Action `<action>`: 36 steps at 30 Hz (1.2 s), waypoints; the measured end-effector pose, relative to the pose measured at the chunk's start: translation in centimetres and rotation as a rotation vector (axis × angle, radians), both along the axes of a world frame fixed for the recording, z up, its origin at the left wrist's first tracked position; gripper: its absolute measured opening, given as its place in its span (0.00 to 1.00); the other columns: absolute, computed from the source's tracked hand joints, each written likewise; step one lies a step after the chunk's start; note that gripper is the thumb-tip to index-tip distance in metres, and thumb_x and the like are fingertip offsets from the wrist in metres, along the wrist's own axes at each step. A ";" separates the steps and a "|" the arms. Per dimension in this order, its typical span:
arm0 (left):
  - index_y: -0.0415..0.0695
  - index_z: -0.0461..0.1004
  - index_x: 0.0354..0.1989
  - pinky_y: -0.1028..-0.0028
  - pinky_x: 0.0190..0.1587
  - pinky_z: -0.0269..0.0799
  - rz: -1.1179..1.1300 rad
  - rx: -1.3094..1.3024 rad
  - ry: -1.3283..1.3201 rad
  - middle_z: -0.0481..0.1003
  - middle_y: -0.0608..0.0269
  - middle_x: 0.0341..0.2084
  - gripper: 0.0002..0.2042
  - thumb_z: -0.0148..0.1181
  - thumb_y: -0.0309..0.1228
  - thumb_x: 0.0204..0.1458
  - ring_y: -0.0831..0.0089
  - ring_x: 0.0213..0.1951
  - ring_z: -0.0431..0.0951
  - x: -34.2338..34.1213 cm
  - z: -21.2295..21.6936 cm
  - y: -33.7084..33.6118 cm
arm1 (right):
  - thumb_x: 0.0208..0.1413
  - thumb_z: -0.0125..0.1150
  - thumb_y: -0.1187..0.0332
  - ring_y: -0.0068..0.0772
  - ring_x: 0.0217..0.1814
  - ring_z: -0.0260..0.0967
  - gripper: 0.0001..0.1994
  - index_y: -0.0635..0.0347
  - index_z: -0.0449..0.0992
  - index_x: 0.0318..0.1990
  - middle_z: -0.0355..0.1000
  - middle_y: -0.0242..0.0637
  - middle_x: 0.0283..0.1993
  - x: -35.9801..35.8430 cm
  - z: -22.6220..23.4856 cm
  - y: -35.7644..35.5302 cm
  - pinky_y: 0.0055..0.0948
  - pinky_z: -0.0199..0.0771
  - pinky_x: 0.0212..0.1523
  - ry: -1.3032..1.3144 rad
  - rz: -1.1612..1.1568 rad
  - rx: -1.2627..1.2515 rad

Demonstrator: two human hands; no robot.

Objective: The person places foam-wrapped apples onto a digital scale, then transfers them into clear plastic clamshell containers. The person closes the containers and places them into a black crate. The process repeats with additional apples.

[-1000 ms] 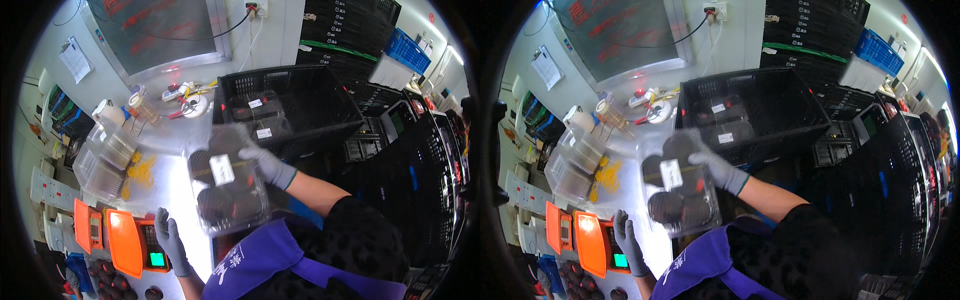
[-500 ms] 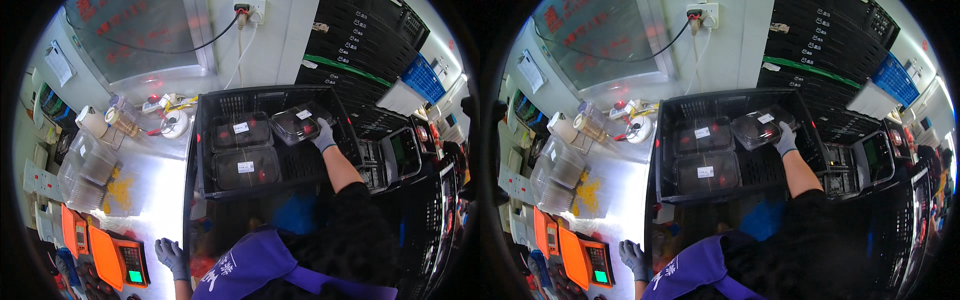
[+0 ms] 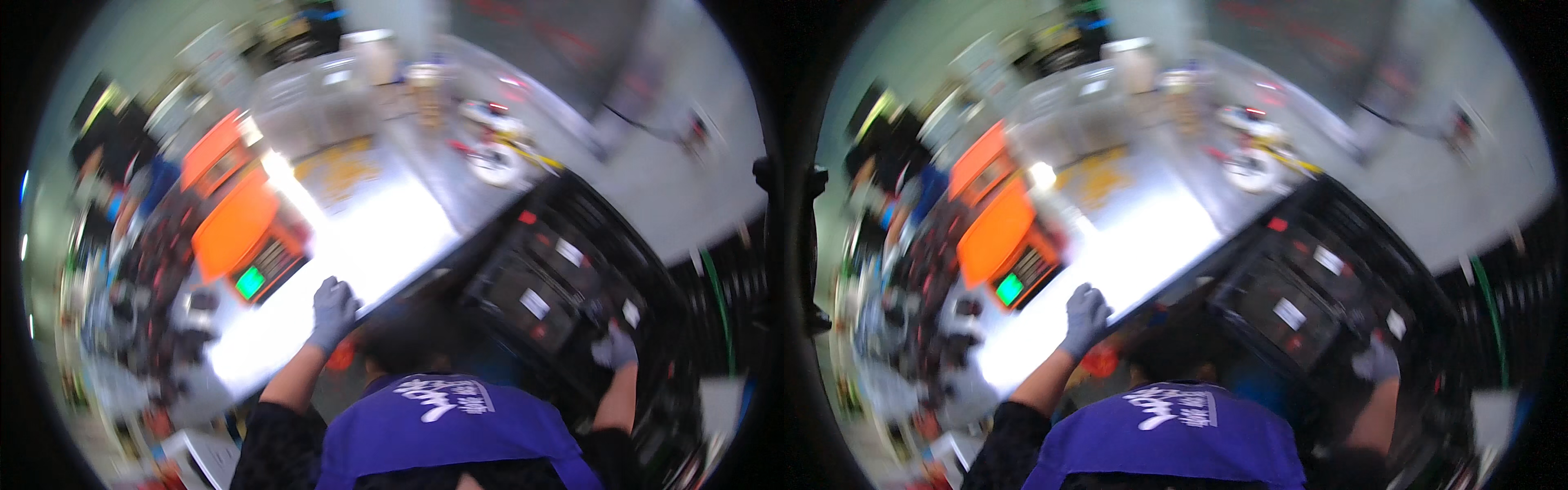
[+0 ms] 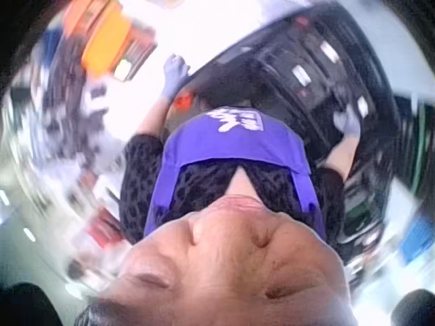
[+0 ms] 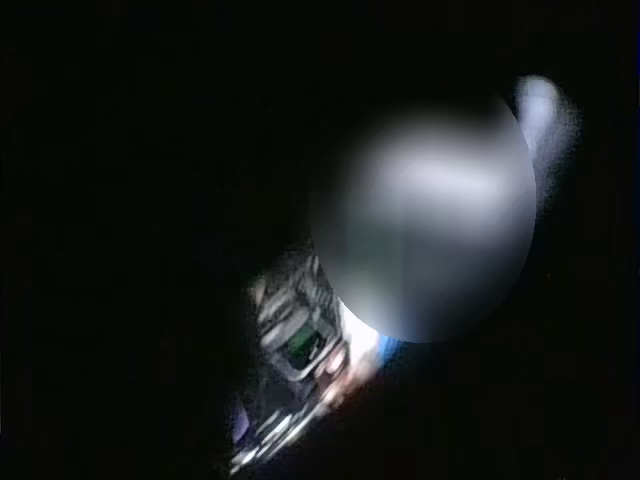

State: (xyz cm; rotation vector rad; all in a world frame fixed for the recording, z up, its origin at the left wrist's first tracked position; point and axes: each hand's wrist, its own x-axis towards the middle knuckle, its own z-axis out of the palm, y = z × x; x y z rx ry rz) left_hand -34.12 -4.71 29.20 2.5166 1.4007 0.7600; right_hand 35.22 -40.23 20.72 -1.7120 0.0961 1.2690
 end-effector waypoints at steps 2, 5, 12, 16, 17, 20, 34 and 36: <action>0.42 0.69 0.28 0.52 0.37 0.67 0.034 0.016 -0.007 0.66 0.49 0.30 0.09 0.61 0.33 0.47 0.48 0.35 0.70 -0.6 0.5 -0.8 | 0.64 0.61 0.43 0.34 0.22 0.71 0.21 0.53 0.76 0.38 0.75 0.38 0.28 -3.5 6.3 4.8 0.32 0.73 0.21 -0.353 0.309 -0.265; 0.43 0.68 0.27 0.52 0.37 0.67 0.057 0.097 -0.017 0.67 0.50 0.29 0.11 0.62 0.35 0.48 0.49 0.35 0.70 -1.1 -1.0 -0.1 | 0.68 0.58 0.54 0.35 0.38 0.73 0.16 0.59 0.76 0.48 0.75 0.41 0.43 -2.5 7.0 11.1 0.32 0.75 0.37 -1.316 0.571 -0.097; 0.42 0.74 0.57 0.47 0.63 0.63 0.182 -0.073 0.075 0.69 0.43 0.61 0.26 0.62 0.45 0.54 0.42 0.64 0.67 -1.3 -5.3 -0.4 | 0.71 0.54 0.69 0.38 0.62 0.73 0.20 0.66 0.71 0.67 0.77 0.45 0.59 -28.9 25.8 32.7 0.34 0.72 0.63 -1.146 0.864 0.595; 0.44 0.78 0.54 0.51 0.65 0.65 0.111 -0.189 -0.164 0.73 0.48 0.58 0.22 0.64 0.44 0.55 0.48 0.63 0.70 -3.5 -4.0 -0.6 | 0.68 0.58 0.70 0.41 0.60 0.74 0.21 0.65 0.72 0.66 0.76 0.46 0.59 -43.8 24.5 36.5 0.35 0.70 0.65 -1.224 1.304 0.697; 0.44 0.78 0.52 0.53 0.65 0.67 0.050 -0.314 -0.276 0.74 0.49 0.57 0.20 0.65 0.43 0.56 0.50 0.61 0.71 -4.7 -3.0 -0.9 | 0.66 0.59 0.72 0.42 0.60 0.75 0.21 0.67 0.72 0.66 0.76 0.48 0.59 -47.4 24.5 36.3 0.36 0.72 0.64 -1.059 1.319 0.749; 0.42 0.78 0.51 0.57 0.65 0.69 0.121 -0.003 -0.537 0.75 0.50 0.55 0.15 0.65 0.34 0.57 0.51 0.58 0.74 -12.2 -2.6 -3.0 | 0.63 0.61 0.74 0.40 0.57 0.77 0.22 0.70 0.72 0.64 0.77 0.49 0.57 -52.3 23.3 37.2 0.35 0.77 0.59 -0.863 1.423 0.640; 0.41 0.78 0.52 0.49 0.64 0.61 1.045 0.072 -0.034 0.74 0.48 0.53 0.18 0.62 0.33 0.53 0.47 0.58 0.70 -43.4 -5.3 -6.9 | 0.61 0.64 0.62 0.54 0.55 0.76 0.17 0.56 0.79 0.55 0.79 0.48 0.53 -64.3 25.6 52.9 0.47 0.75 0.56 -1.594 1.448 0.802; 0.41 0.77 0.53 0.48 0.65 0.59 1.111 0.035 -0.022 0.74 0.48 0.53 0.19 0.61 0.34 0.54 0.48 0.59 0.69 -42.7 -5.3 -6.5 | 0.60 0.64 0.62 0.55 0.54 0.76 0.14 0.55 0.81 0.51 0.79 0.48 0.52 -64.0 25.9 58.7 0.47 0.75 0.54 -1.668 1.365 0.853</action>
